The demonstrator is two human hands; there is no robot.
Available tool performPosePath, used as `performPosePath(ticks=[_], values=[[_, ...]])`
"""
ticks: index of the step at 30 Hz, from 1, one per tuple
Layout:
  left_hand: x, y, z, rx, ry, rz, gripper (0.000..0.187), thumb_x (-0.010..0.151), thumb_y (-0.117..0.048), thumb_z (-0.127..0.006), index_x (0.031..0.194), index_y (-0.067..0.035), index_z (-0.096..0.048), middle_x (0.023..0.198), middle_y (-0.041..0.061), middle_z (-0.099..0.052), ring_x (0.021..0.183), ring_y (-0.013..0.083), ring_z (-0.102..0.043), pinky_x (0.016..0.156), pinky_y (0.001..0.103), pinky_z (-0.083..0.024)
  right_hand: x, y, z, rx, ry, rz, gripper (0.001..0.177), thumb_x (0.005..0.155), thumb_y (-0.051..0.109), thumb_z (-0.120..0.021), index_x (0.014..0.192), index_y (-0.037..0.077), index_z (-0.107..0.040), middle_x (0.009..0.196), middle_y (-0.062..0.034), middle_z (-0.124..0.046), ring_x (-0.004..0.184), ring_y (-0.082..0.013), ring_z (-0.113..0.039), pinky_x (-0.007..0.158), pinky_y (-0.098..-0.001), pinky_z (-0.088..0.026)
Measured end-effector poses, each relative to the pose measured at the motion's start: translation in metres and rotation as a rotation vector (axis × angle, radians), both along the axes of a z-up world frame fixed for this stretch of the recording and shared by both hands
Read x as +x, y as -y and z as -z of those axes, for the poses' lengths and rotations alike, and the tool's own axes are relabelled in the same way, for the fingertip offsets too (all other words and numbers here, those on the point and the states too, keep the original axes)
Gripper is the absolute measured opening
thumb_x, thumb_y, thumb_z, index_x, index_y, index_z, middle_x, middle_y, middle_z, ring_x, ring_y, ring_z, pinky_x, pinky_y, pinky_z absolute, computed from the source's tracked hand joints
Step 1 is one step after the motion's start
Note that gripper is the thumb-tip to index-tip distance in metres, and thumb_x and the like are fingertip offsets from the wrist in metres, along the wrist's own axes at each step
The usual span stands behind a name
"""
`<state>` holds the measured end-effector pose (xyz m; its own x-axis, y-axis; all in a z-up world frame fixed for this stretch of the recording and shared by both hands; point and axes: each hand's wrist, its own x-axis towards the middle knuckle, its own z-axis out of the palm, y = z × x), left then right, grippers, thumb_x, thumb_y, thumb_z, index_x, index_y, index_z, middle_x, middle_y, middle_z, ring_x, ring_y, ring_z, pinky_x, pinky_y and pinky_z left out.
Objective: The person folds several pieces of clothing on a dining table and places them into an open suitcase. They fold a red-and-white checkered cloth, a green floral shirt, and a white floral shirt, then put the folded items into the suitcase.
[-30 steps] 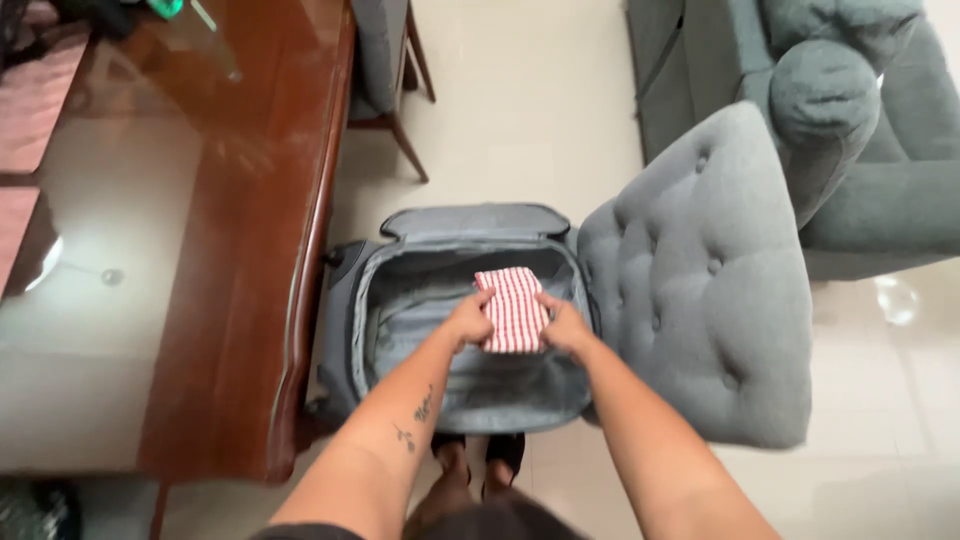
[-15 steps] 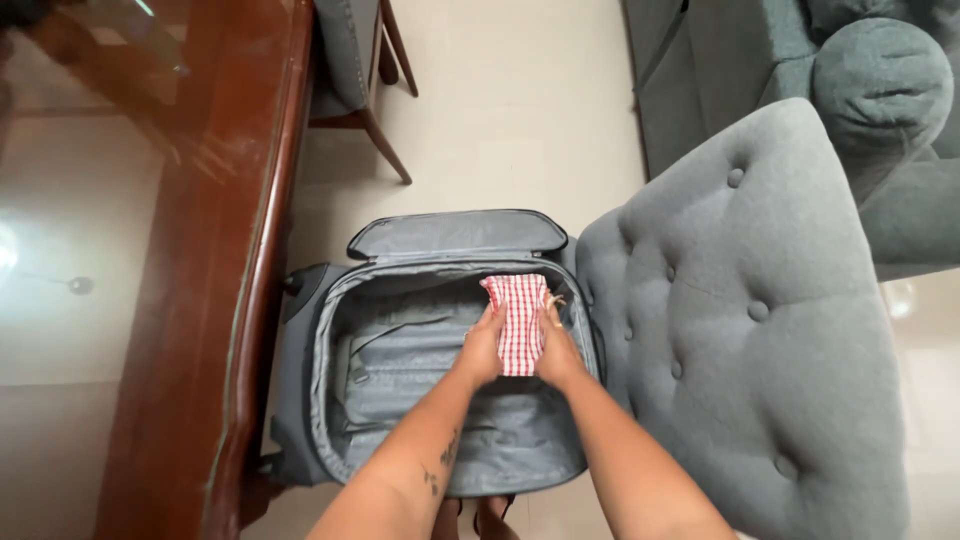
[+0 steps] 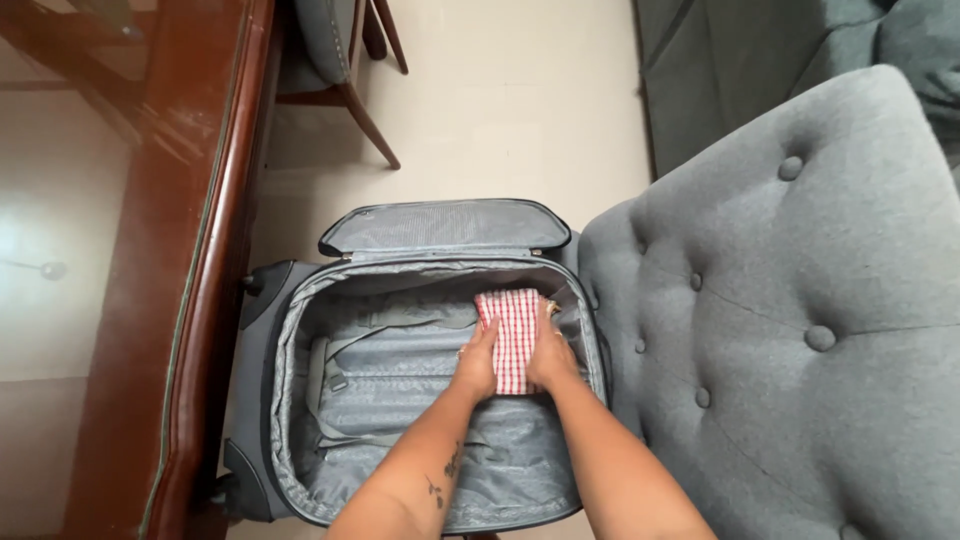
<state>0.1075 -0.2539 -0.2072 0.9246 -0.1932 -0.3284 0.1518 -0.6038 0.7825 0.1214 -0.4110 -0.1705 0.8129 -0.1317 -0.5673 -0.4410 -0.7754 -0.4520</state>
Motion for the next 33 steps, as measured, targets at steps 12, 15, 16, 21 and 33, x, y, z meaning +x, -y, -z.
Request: performPosePath(ticks=[12, 15, 16, 21, 33], values=[[-0.008, -0.024, -0.026, -0.237, 0.186, -0.108, 0.097, 0.069, 0.013, -0.056, 0.159, -0.011, -0.031, 0.157, 0.026, -0.043, 0.141, 0.0412, -0.048, 0.114, 0.038, -0.04, 0.016, 0.005, -0.007, 0.813, 0.53, 0.015, 0.094, 0.063, -0.023, -0.06, 0.149, 0.014, -0.047, 0.15, -0.0205, -0.052, 0.143, -0.034, -0.044, 0.115, -0.0365, -0.033], [-0.011, -0.027, -0.001, -0.129, 0.286, -0.058, 0.098, 0.067, 0.015, -0.055, 0.159, -0.01, -0.031, 0.158, 0.029, -0.038, 0.142, 0.047, -0.042, 0.115, 0.044, -0.037, 0.007, 0.012, 0.019, 0.399, 0.58, 0.015, 0.085, 0.067, -0.022, -0.06, 0.145, 0.013, -0.055, 0.147, -0.023, -0.052, 0.139, -0.0363, -0.048, 0.115, -0.0361, -0.037], [-0.012, -0.026, -0.001, -0.128, 0.28, -0.059, 0.098, 0.067, 0.015, -0.055, 0.159, -0.01, -0.031, 0.158, 0.029, -0.038, 0.142, 0.047, -0.042, 0.115, 0.044, -0.037, 0.002, 0.009, 0.023, 0.399, 0.574, 0.016, 0.085, 0.067, -0.022, -0.06, 0.145, 0.013, -0.055, 0.147, -0.023, -0.052, 0.139, -0.0363, -0.048, 0.115, -0.0361, -0.037], [0.001, -0.018, -0.005, 0.078, -0.015, -0.08, 0.093, 0.074, 0.008, -0.059, 0.157, -0.03, -0.04, 0.166, 0.023, -0.026, 0.137, 0.0458, -0.045, 0.117, 0.043, -0.04, -0.01, -0.012, 0.011, -0.149, 0.606, -0.073, 0.067, 0.087, -0.011, -0.053, 0.149, 0.013, -0.053, 0.161, -0.0224, -0.039, 0.148, -0.0393, -0.038, 0.125, -0.0429, -0.029], [0.029, -0.002, 0.001, 0.664, -0.041, 0.468, 0.072, 0.099, -0.015, -0.047, 0.163, -0.02, -0.017, 0.171, 0.001, -0.012, 0.156, 0.0344, -0.017, 0.122, 0.061, -0.019, -0.009, 0.01, 0.07, -0.637, 0.035, -0.768, 0.081, 0.102, 0.026, -0.052, 0.162, 0.009, 0.0, 0.171, -0.0071, 0.006, 0.157, -0.0314, 0.01, 0.123, -0.0585, 0.006]])
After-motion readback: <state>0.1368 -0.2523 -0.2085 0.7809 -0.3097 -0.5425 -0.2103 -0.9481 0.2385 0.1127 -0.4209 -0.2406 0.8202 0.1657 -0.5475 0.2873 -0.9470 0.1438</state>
